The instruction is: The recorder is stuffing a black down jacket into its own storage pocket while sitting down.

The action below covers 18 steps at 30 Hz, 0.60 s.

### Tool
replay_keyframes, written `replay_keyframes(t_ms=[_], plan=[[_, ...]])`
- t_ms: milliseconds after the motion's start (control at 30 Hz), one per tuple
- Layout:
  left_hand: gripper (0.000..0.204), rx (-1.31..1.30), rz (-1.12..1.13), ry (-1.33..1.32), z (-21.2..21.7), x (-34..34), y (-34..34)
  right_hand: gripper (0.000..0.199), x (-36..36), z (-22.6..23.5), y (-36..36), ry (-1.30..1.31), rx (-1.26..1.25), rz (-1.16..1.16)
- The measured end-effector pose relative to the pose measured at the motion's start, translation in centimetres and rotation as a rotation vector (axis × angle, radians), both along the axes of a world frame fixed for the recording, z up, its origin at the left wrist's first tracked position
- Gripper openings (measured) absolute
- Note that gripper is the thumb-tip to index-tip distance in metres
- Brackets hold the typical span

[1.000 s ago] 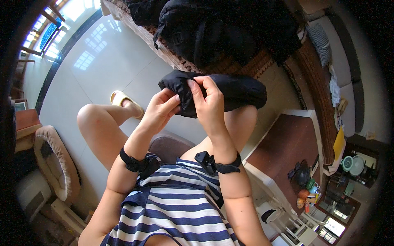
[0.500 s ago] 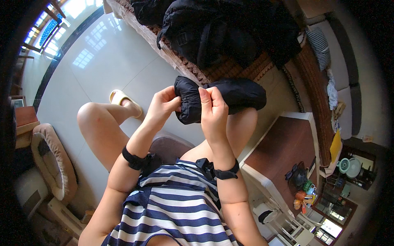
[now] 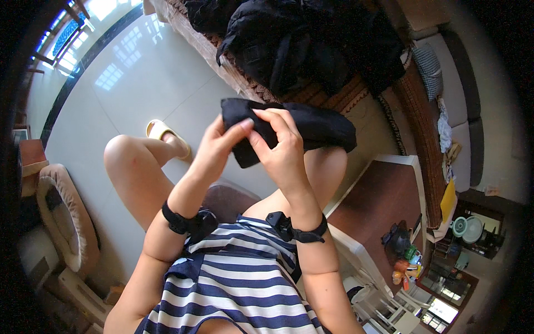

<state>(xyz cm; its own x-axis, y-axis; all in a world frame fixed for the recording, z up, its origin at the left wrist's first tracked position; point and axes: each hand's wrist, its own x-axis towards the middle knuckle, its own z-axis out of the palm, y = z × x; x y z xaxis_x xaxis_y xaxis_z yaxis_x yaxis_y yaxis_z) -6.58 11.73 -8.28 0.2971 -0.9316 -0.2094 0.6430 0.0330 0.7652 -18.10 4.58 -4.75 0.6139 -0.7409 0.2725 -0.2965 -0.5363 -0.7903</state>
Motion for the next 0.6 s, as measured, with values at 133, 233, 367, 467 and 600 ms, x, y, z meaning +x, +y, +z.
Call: replay_keyframes(t_ms=[133,233,367,467,600], plan=[[0.021,-0.067,0.229,0.083,1.2,2.9,0.8,0.035,0.5,2.0,-0.6,-0.025,0.155,0.043],[0.019,-0.089,0.237,0.15,2.4,4.3,1.6,0.046,-0.3,1.6,-2.1,0.3,-0.311,-0.018],[0.021,-0.109,0.297,0.173,2.7,3.5,2.3,0.034,-2.5,0.5,-3.7,0.306,-0.29,-0.199],[0.027,-0.025,0.408,0.233,2.6,4.8,3.3,0.02,-2.5,1.3,-2.0,0.23,-0.183,-0.249],[0.035,-0.262,0.398,0.231,2.0,5.4,4.6,0.011,-2.5,1.6,-1.8,0.061,-0.154,-0.291]])
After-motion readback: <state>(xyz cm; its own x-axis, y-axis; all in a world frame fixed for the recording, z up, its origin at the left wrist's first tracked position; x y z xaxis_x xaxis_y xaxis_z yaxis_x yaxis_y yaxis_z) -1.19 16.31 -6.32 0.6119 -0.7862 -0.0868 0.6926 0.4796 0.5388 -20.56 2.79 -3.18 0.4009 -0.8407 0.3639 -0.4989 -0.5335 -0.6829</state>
